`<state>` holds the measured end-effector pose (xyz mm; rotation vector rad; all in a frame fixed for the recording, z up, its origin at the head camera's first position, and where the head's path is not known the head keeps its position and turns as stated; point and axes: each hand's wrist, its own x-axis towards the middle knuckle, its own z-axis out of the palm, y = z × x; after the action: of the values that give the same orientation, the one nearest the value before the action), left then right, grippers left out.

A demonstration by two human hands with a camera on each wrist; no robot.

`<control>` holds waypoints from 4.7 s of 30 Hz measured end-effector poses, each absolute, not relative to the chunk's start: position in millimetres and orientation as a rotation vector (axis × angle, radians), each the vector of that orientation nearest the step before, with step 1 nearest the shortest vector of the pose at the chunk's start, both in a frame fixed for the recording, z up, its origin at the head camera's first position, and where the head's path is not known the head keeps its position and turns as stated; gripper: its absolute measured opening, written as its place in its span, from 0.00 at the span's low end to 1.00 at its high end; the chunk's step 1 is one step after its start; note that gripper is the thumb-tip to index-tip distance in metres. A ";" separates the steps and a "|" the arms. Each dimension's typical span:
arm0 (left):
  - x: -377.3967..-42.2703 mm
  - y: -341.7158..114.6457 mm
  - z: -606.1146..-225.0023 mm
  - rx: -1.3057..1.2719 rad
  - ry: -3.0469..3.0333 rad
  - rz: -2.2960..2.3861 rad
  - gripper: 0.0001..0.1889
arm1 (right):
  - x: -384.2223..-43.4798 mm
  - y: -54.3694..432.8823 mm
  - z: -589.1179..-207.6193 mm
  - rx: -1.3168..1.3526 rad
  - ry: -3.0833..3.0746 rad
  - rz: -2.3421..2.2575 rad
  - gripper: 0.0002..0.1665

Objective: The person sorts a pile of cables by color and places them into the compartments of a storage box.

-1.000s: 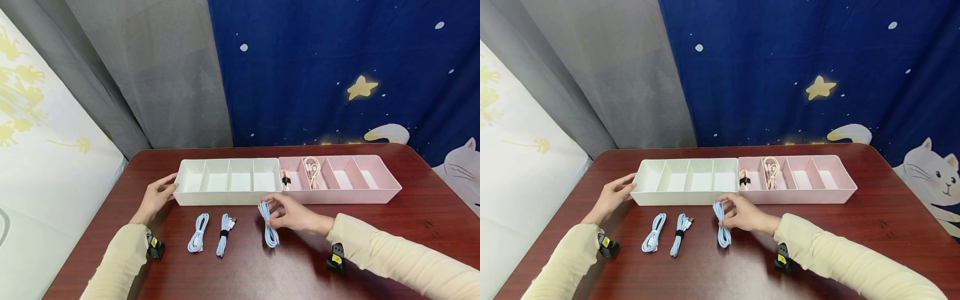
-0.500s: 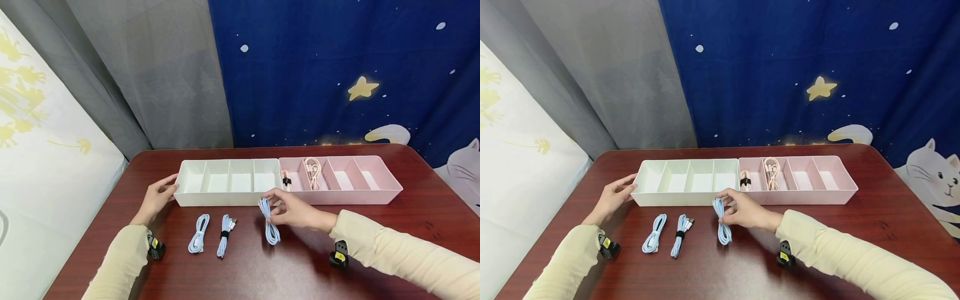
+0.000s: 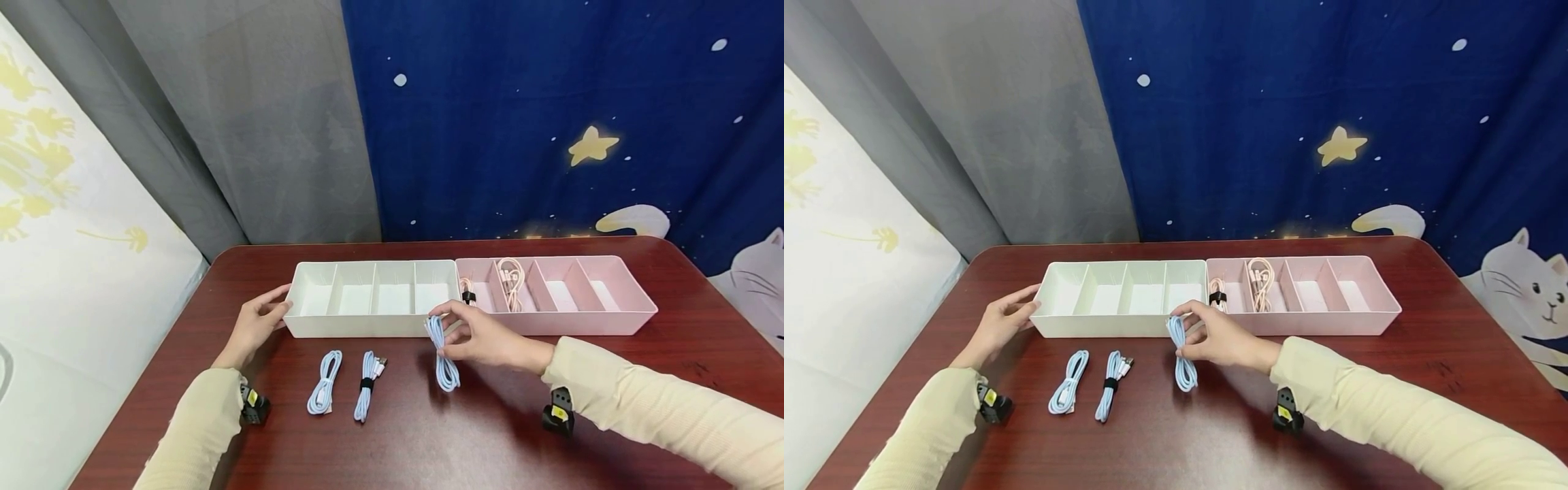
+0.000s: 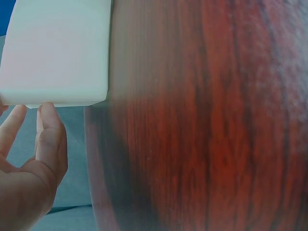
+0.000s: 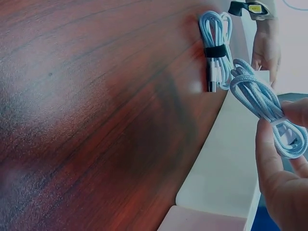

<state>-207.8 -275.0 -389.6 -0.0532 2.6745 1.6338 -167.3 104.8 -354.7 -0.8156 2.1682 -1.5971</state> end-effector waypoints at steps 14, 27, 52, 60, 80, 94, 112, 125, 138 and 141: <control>-208.0 -276.2 -390.4 -0.038 2.684 1.633 0.24 | -177.7 103.4 -339.5 -0.688 2.191 -1.661 0.31; -207.2 -275.5 -390.3 -0.026 2.687 1.640 0.24 | -189.7 105.0 -331.1 -0.612 2.253 -1.618 0.32; -206.8 -276.2 -390.0 -0.020 2.679 1.648 0.24 | -211.4 101.9 -320.6 -0.610 2.224 -1.600 0.34; -207.5 -276.4 -391.1 -0.018 2.683 1.651 0.24 | -215.7 100.8 -320.1 -0.584 2.240 -1.604 0.33; -207.8 -276.4 -391.8 -0.030 2.699 1.636 0.24 | -230.6 96.9 -320.3 -0.551 2.230 -1.613 0.32; -207.9 -276.9 -391.0 -0.024 2.696 1.631 0.24 | -241.0 95.2 -320.2 -0.535 2.277 -1.611 0.32; -208.1 -277.3 -391.9 -0.025 2.685 1.638 0.25 | -251.7 92.5 -320.8 -0.491 2.279 -1.597 0.32; -207.8 -275.7 -390.5 -0.033 2.668 1.653 0.25 | -257.5 90.4 -325.8 -0.449 2.295 -1.587 0.33; -208.8 -275.5 -390.0 -0.048 2.667 1.640 0.25 | -267.1 83.5 -329.0 -0.334 2.286 -1.591 0.34; -208.6 -275.7 -389.7 -0.046 2.666 1.641 0.25 | -267.9 81.0 -329.5 -0.289 2.315 -1.559 0.34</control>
<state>-208.6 -275.7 -389.7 -0.0465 2.6664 1.6410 -267.9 81.0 -329.5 -0.2890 2.3150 -1.5594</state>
